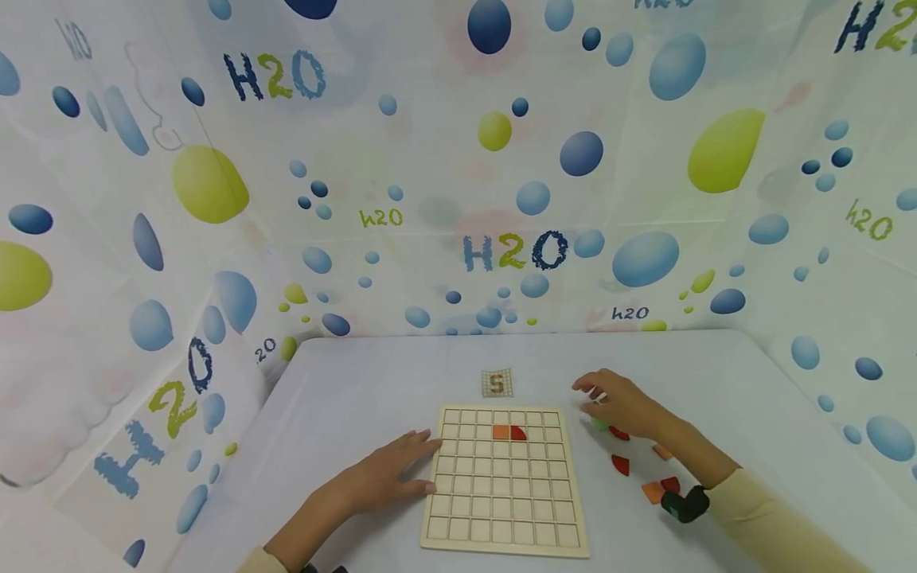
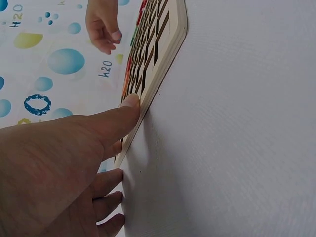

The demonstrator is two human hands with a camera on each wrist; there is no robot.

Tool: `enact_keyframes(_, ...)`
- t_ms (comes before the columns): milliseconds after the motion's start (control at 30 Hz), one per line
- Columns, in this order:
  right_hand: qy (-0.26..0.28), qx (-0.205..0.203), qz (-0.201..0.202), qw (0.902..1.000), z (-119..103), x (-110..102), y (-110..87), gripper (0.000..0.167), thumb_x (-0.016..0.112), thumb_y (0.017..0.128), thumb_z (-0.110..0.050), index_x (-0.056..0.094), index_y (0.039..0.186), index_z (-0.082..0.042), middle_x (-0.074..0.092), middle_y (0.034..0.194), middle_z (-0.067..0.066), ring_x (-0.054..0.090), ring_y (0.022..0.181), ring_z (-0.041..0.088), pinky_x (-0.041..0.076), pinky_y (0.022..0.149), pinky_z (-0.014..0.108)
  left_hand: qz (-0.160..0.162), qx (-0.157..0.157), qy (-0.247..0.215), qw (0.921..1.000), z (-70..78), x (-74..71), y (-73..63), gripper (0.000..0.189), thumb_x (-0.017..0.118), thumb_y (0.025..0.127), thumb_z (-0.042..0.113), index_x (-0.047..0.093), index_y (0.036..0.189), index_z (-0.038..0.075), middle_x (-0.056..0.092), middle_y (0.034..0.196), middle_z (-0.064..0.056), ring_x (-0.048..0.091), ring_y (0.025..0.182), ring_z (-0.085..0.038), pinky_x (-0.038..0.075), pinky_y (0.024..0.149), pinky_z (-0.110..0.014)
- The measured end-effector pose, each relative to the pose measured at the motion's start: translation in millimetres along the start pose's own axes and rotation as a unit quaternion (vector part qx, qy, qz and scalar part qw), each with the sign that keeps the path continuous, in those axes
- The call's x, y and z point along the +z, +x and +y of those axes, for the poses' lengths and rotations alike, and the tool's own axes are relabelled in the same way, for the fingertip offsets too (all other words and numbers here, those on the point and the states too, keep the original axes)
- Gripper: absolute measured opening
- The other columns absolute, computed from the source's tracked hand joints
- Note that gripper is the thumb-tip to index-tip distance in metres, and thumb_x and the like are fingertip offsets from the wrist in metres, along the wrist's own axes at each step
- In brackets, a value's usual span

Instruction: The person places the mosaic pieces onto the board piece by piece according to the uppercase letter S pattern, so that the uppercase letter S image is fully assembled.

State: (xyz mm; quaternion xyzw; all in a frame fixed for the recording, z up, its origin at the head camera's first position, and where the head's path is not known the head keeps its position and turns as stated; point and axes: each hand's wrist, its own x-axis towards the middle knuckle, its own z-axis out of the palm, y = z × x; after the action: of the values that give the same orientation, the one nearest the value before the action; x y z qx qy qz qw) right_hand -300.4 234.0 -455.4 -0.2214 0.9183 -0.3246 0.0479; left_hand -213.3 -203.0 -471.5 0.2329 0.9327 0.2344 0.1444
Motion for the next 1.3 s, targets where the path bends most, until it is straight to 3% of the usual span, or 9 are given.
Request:
enact_keyframes(167, 0.004, 0.041, -0.011, 0.9991, 26, -17, -11.9, 0.038, 0.073, 0.099, -0.01, 0.064, 0.135, -0.002, 0.066, 0.129, 0.018, 0.065, 0.116, 0.035, 0.061, 0.098, 0.049, 0.0, -0.002, -0.002, 1.0, -2.1, 0.4, -1.1, 0.074, 0.07, 0.099, 0.053, 0.046, 0.161, 0.02, 0.037, 0.17, -0.014, 0.029, 0.159, -0.041, 0.031, 0.123, -0.066)
enact_keyframes(333, -0.006, 0.046, -0.034, 0.9983, 39, -14, -14.4, 0.038, 0.075, 0.097, -0.01, 0.066, 0.133, -0.004, 0.066, 0.124, 0.014, 0.063, 0.115, 0.033, 0.059, 0.1, 0.054, -0.001, -0.007, -0.001, 1.0, -2.6, 0.1, -2.8, 0.074, 0.07, 0.098, 0.053, 0.047, 0.16, 0.02, 0.037, 0.169, -0.014, 0.029, 0.159, -0.04, 0.031, 0.123, -0.066)
enact_keyframes(567, 0.005, 0.033, -0.034, 0.9989, 35, -7, -8.4, 0.034, 0.073, 0.096, -0.006, 0.067, 0.129, -0.004, 0.063, 0.12, 0.013, 0.062, 0.114, 0.034, 0.057, 0.101, 0.056, -0.002, -0.002, -0.003, 1.0, -2.2, -0.1, -2.2, 0.073, 0.07, 0.099, 0.053, 0.047, 0.161, 0.021, 0.037, 0.17, -0.014, 0.029, 0.159, -0.04, 0.031, 0.124, -0.065)
enact_keyframes(833, 0.018, 0.028, -0.04, 0.9987, 31, -3, -3.8, 0.031, 0.069, 0.094, -0.003, 0.069, 0.125, -0.001, 0.063, 0.119, 0.011, 0.061, 0.111, 0.028, 0.057, 0.099, 0.049, -0.002, -0.003, -0.001, 1.0, -3.2, 0.9, -1.4, 0.074, 0.07, 0.099, 0.053, 0.046, 0.161, 0.021, 0.037, 0.17, -0.013, 0.028, 0.159, -0.039, 0.03, 0.124, -0.064)
enact_keyframes(1067, 0.006, 0.018, -0.029, 0.9994, 35, -2, -2.7, 0.022, 0.071, 0.097, -0.005, 0.07, 0.118, -0.003, 0.065, 0.114, 0.006, 0.064, 0.109, 0.026, 0.058, 0.1, 0.049, -0.001, -0.002, 0.002, 1.0, -3.3, 0.8, -0.7, 0.074, 0.069, 0.099, 0.054, 0.046, 0.161, 0.021, 0.037, 0.17, -0.013, 0.029, 0.159, -0.039, 0.031, 0.124, -0.064)
enact_keyframes(1300, -0.009, 0.009, -0.016, 0.9998, 36, -1, -1.5, 0.019, 0.075, 0.097, -0.01, 0.07, 0.114, -0.005, 0.066, 0.108, 0.003, 0.063, 0.101, 0.02, 0.059, 0.091, 0.04, -0.002, -0.001, 0.005, 1.0, -1.1, 0.1, -0.2, 0.074, 0.069, 0.099, 0.054, 0.046, 0.161, 0.021, 0.037, 0.17, -0.013, 0.029, 0.159, -0.039, 0.031, 0.124, -0.063)
